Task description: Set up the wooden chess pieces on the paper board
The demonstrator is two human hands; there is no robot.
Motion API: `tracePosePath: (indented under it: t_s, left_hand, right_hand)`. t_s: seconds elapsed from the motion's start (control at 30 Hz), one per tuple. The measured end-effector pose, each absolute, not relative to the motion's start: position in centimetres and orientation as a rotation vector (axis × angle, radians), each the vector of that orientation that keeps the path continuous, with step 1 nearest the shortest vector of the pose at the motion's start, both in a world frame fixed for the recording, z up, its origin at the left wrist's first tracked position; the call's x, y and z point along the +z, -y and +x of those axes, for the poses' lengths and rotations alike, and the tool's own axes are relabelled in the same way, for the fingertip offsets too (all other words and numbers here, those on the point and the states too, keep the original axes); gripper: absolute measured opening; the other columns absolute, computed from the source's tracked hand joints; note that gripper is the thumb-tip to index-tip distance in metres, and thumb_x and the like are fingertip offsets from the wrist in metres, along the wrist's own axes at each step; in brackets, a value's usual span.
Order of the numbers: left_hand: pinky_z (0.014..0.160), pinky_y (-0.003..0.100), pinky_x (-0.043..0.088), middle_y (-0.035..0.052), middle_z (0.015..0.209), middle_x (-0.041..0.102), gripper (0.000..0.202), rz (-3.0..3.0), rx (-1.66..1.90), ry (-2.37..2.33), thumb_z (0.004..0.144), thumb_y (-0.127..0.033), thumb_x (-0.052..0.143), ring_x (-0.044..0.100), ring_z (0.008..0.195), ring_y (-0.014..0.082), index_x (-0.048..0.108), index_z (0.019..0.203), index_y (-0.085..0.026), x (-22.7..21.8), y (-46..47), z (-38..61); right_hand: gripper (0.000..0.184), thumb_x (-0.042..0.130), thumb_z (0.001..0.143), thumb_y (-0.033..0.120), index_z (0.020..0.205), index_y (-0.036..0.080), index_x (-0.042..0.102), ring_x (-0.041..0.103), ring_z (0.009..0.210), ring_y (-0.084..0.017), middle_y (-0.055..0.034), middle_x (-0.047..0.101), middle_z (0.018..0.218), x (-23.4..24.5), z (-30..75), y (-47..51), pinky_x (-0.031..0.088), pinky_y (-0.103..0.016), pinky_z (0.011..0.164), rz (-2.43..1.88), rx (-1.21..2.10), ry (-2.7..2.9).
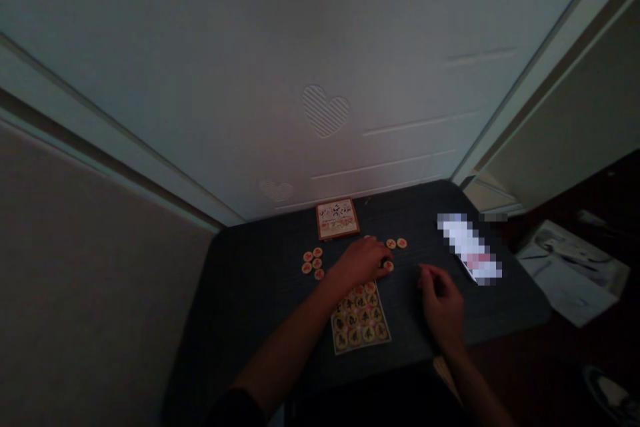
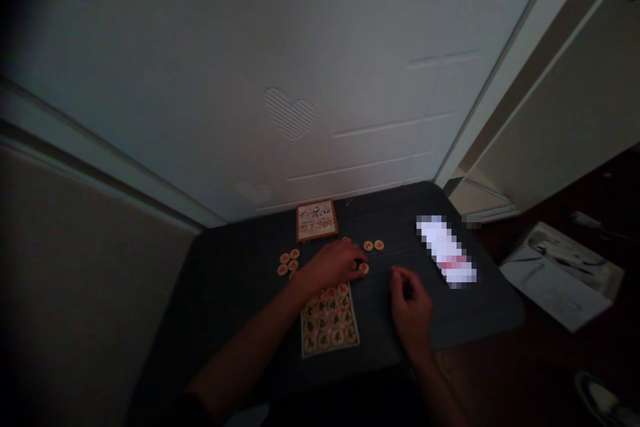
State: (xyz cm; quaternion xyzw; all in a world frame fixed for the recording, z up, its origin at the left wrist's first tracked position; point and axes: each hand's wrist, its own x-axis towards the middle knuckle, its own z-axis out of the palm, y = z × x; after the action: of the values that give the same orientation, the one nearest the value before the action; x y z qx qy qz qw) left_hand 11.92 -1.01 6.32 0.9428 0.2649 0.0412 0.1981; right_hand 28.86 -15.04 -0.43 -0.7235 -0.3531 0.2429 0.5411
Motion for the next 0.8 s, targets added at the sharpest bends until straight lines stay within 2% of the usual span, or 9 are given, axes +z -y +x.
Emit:
tracePosePath:
  t_s: [0.2, 0.37, 0.47, 0.6, 0.7, 0.8]
  left_hand:
    - [0.099, 0.037, 0.049, 0.0034, 0.105, 0.075, 0.019, 2.622, 0.126, -0.753, 0.085, -0.021, 0.069, 0.066, 0.103, 0.0233, 0.072, 0.104, -0.024, 5.9, 1.3, 12.6]
    - [0.092, 0.037, 0.052, 0.0054, 0.104, 0.073, 0.023, 2.595, 0.156, -0.788, 0.083, -0.023, 0.069, 0.066, 0.103, 0.0252, 0.072, 0.106, -0.023, 6.4, 1.2, 13.1]
    - [0.089, 0.034, 0.053, 0.0046, 0.107, 0.071, 0.025, 2.505, 0.279, -0.787, 0.084, -0.024, 0.068, 0.066, 0.1, 0.022, 0.07, 0.109, -0.023, 7.3, 1.5, 12.2]
    - [0.084, 0.029, 0.053, 0.0041, 0.112, 0.066, 0.027, 2.288, 0.516, -0.822, 0.084, -0.019, 0.067, 0.065, 0.093, 0.0165, 0.07, 0.11, -0.023, 8.9, 2.6, 8.9]
    - [0.075, 0.027, 0.053, 0.0035, 0.111, 0.066, 0.025, 2.158, 0.562, -0.911, 0.084, -0.018, 0.067, 0.063, 0.082, 0.0135, 0.07, 0.108, -0.023, 9.4, 3.9, 5.9]
    - [0.077, 0.028, 0.054, 0.003, 0.108, 0.07, 0.021, 2.032, 0.57, -1.01, 0.087, -0.024, 0.068, 0.063, 0.081, 0.0137, 0.071, 0.108, -0.024, 9.0, 5.0, 3.3]
  right_hand:
    - [0.039, 0.061, 0.091, 0.052, 0.106, 0.018, 0.071, 0.064, 0.072, -0.019, -0.0037, 0.069, 0.08, -0.5, 28.8, 14.9, 0.05, -0.031, 0.068, -1.699, 0.581, 0.829]
    - [0.039, 0.061, 0.09, 0.053, 0.106, 0.018, 0.071, 0.064, 0.07, -0.019, -0.003, 0.068, 0.078, -0.7, 28.8, 14.9, 0.05, -0.03, 0.066, -1.676, 0.592, 0.808]
    - [0.038, 0.061, 0.09, 0.052, 0.106, 0.019, 0.07, 0.063, 0.07, -0.019, -0.003, 0.067, 0.078, -0.6, 28.8, 14.9, 0.05, -0.03, 0.065, -1.67, 0.6, 0.804]
    - [0.038, 0.061, 0.09, 0.052, 0.106, 0.019, 0.071, 0.063, 0.069, -0.019, -0.0028, 0.067, 0.076, -0.5, 28.8, 14.9, 0.05, -0.03, 0.064, -1.668, 0.613, 0.8]
    - [0.039, 0.062, 0.09, 0.053, 0.105, 0.019, 0.071, 0.064, 0.07, -0.019, -0.0026, 0.067, 0.076, -0.5, 28.7, 14.9, 0.049, -0.03, 0.065, -1.678, 0.617, 0.801]
    - [0.04, 0.062, 0.089, 0.053, 0.105, 0.018, 0.071, 0.063, 0.068, -0.018, -0.0023, 0.066, 0.074, -0.4, 28.7, 14.9, 0.049, -0.029, 0.063, -1.68, 0.623, 0.81]
